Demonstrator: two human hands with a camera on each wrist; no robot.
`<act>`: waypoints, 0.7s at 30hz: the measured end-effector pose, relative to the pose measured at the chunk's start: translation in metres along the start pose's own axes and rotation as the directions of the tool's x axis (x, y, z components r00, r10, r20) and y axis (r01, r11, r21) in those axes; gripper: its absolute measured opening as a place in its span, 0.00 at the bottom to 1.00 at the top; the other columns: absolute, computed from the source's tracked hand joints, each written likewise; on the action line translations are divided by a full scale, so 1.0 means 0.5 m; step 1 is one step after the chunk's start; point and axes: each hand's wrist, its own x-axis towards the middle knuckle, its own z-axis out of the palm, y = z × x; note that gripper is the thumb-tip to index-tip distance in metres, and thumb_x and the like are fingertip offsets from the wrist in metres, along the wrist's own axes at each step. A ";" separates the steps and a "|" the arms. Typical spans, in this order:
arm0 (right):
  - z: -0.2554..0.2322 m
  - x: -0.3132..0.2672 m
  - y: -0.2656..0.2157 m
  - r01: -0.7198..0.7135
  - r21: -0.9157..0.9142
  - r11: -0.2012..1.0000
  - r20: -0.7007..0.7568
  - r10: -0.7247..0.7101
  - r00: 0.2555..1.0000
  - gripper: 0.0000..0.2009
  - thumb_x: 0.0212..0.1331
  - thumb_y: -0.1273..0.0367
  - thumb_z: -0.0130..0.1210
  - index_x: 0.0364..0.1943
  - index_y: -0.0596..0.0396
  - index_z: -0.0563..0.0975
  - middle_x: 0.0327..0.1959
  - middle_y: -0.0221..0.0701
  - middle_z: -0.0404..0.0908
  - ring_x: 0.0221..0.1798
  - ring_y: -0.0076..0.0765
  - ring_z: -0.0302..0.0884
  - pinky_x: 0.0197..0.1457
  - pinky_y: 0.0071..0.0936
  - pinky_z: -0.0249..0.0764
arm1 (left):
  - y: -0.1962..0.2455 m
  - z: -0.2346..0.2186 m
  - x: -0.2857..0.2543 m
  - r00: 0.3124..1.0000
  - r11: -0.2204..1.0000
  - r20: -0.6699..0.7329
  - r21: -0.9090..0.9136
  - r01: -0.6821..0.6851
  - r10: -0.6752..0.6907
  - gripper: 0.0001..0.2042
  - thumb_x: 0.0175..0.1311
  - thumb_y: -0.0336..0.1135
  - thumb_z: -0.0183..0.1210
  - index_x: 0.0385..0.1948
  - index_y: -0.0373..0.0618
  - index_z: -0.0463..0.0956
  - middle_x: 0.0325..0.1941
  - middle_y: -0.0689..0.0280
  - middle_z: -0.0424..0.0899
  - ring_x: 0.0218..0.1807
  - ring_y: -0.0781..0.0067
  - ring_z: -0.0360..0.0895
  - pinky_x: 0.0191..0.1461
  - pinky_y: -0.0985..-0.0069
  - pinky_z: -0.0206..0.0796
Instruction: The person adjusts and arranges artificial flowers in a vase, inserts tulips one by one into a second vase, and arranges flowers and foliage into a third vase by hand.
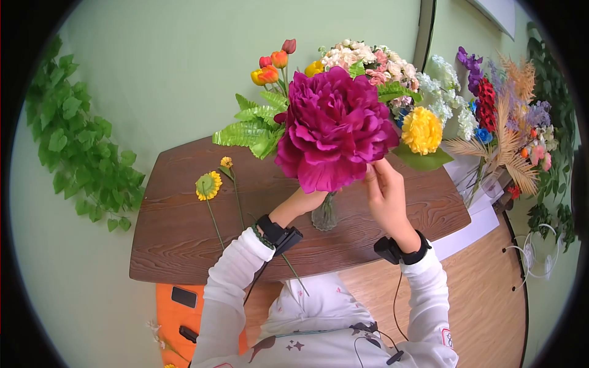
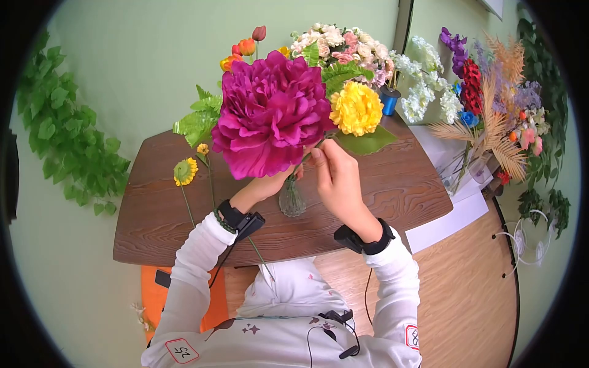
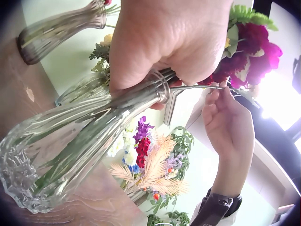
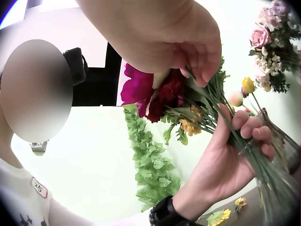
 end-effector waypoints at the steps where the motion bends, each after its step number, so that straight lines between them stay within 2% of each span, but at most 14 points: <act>1: 0.005 -0.003 0.011 0.016 -0.005 1.000 0.000 -0.016 1.000 0.04 0.58 0.75 0.45 0.28 0.62 0.68 0.19 0.37 0.71 0.21 0.34 0.69 0.27 0.23 0.65 | -0.002 0.001 0.000 1.000 1.000 0.000 -0.008 -0.001 0.001 0.14 0.67 0.42 0.40 0.42 0.43 0.69 0.26 0.72 0.70 0.30 0.81 0.66 0.34 0.81 0.60; 2: 0.009 -0.007 0.016 0.032 -0.009 0.999 -0.002 -0.032 1.000 0.04 0.58 0.75 0.45 0.28 0.62 0.69 0.19 0.37 0.71 0.21 0.35 0.70 0.27 0.23 0.65 | 0.002 -0.001 -0.003 1.000 1.000 0.004 -0.007 0.000 0.000 0.14 0.67 0.42 0.40 0.42 0.43 0.69 0.26 0.72 0.70 0.30 0.81 0.66 0.34 0.81 0.60; 4: 0.017 -0.012 0.008 0.007 0.060 0.998 0.030 -0.009 1.000 0.04 0.58 0.75 0.45 0.28 0.62 0.69 0.19 0.38 0.72 0.22 0.35 0.72 0.27 0.24 0.66 | 0.011 -0.007 -0.007 0.994 0.995 0.051 0.004 0.095 -0.095 0.16 0.68 0.43 0.39 0.49 0.44 0.67 0.33 0.71 0.72 0.35 0.80 0.68 0.40 0.80 0.62; 7: 0.039 -0.029 0.055 0.001 0.084 0.996 0.077 -0.008 0.997 0.05 0.58 0.74 0.45 0.29 0.62 0.70 0.20 0.40 0.74 0.23 0.39 0.75 0.27 0.26 0.67 | 0.053 -0.001 -0.015 0.984 0.983 0.019 0.065 0.174 -0.175 0.17 0.68 0.44 0.39 0.49 0.43 0.67 0.40 0.70 0.73 0.43 0.79 0.68 0.50 0.79 0.60; 8: 0.044 -0.043 0.064 0.003 0.085 0.996 0.075 -0.010 0.997 0.05 0.58 0.74 0.45 0.29 0.62 0.70 0.20 0.40 0.74 0.23 0.39 0.75 0.27 0.26 0.67 | 0.059 -0.001 -0.016 0.985 0.983 0.020 0.067 0.172 -0.174 0.17 0.68 0.44 0.39 0.49 0.43 0.67 0.40 0.70 0.73 0.43 0.79 0.68 0.50 0.79 0.60; 10: 0.052 -0.069 0.070 -0.056 -0.126 0.990 0.058 0.064 0.996 0.06 0.59 0.74 0.47 0.29 0.64 0.71 0.23 0.34 0.72 0.26 0.26 0.69 0.30 0.21 0.63 | 0.065 -0.001 -0.017 0.950 0.949 0.025 0.066 0.309 -0.312 0.19 0.68 0.45 0.39 0.52 0.43 0.66 0.48 0.69 0.71 0.51 0.77 0.65 0.57 0.78 0.55; 11: 0.054 -0.068 0.066 -0.063 -0.056 0.996 0.036 0.065 0.997 0.07 0.58 0.73 0.48 0.26 0.64 0.71 0.23 0.38 0.72 0.26 0.30 0.69 0.29 0.22 0.62 | 0.054 -0.005 -0.015 0.950 0.949 0.025 0.067 0.309 -0.311 0.19 0.68 0.45 0.39 0.52 0.43 0.66 0.48 0.69 0.71 0.51 0.77 0.65 0.57 0.78 0.55; 13: 0.046 -0.066 0.056 -0.080 -0.069 0.994 0.058 0.084 0.995 0.07 0.59 0.73 0.47 0.28 0.64 0.71 0.24 0.37 0.72 0.27 0.29 0.69 0.31 0.22 0.64 | 0.021 -0.012 -0.013 0.967 0.971 0.084 0.047 0.236 -0.239 0.20 0.68 0.45 0.38 0.55 0.43 0.64 0.54 0.68 0.69 0.55 0.77 0.63 0.59 0.78 0.52; 15: 0.044 -0.064 0.064 -0.098 -0.081 0.992 0.077 0.104 0.992 0.07 0.59 0.73 0.46 0.29 0.64 0.71 0.25 0.36 0.73 0.28 0.27 0.70 0.32 0.21 0.65 | 0.034 -0.008 -0.017 0.961 0.961 0.056 0.070 0.268 -0.272 0.21 0.68 0.45 0.38 0.55 0.43 0.64 0.55 0.67 0.68 0.56 0.77 0.62 0.60 0.78 0.52; 17: 0.052 -0.064 0.097 -0.156 0.178 0.972 0.088 0.143 0.986 0.08 0.61 0.71 0.45 0.33 0.64 0.71 0.29 0.31 0.74 0.32 0.23 0.71 0.36 0.20 0.68 | 0.021 -0.008 -0.017 0.953 0.950 0.028 0.091 0.298 -0.302 0.21 0.68 0.46 0.38 0.55 0.42 0.64 0.55 0.67 0.67 0.56 0.77 0.62 0.60 0.78 0.52; 18: 0.055 -0.061 0.104 -0.156 0.178 0.972 0.085 0.143 0.986 0.08 0.61 0.71 0.45 0.33 0.64 0.71 0.29 0.31 0.74 0.32 0.23 0.71 0.36 0.20 0.68 | -0.004 -0.013 -0.014 0.977 0.974 0.028 0.088 0.209 -0.212 0.19 0.67 0.44 0.40 0.53 0.42 0.66 0.53 0.67 0.69 0.55 0.77 0.63 0.59 0.77 0.53; 19: 0.060 -0.057 0.108 -0.190 0.280 0.941 0.072 0.176 0.982 0.08 0.60 0.71 0.45 0.33 0.63 0.72 0.27 0.31 0.74 0.30 0.23 0.72 0.35 0.20 0.68 | -0.029 -0.019 -0.013 0.992 0.989 0.028 0.085 0.118 -0.121 0.18 0.67 0.43 0.42 0.51 0.41 0.67 0.51 0.66 0.70 0.54 0.76 0.64 0.58 0.76 0.55; 20: 0.063 -0.053 0.110 -0.218 0.379 0.899 0.062 0.211 0.976 0.08 0.60 0.71 0.45 0.33 0.62 0.73 0.25 0.31 0.75 0.28 0.22 0.72 0.33 0.19 0.68 | -0.025 -0.019 -0.013 0.992 0.989 0.031 0.088 0.117 -0.120 0.18 0.67 0.43 0.42 0.51 0.41 0.67 0.51 0.66 0.70 0.54 0.76 0.64 0.58 0.76 0.55; 21: 0.061 -0.052 0.113 -0.228 0.367 0.902 0.069 0.218 0.974 0.08 0.60 0.70 0.45 0.34 0.62 0.73 0.26 0.29 0.75 0.29 0.20 0.72 0.35 0.19 0.68 | -0.022 -0.019 -0.015 0.993 0.987 -0.008 0.111 0.117 -0.117 0.16 0.66 0.41 0.44 0.49 0.41 0.67 0.50 0.66 0.70 0.53 0.75 0.64 0.57 0.74 0.56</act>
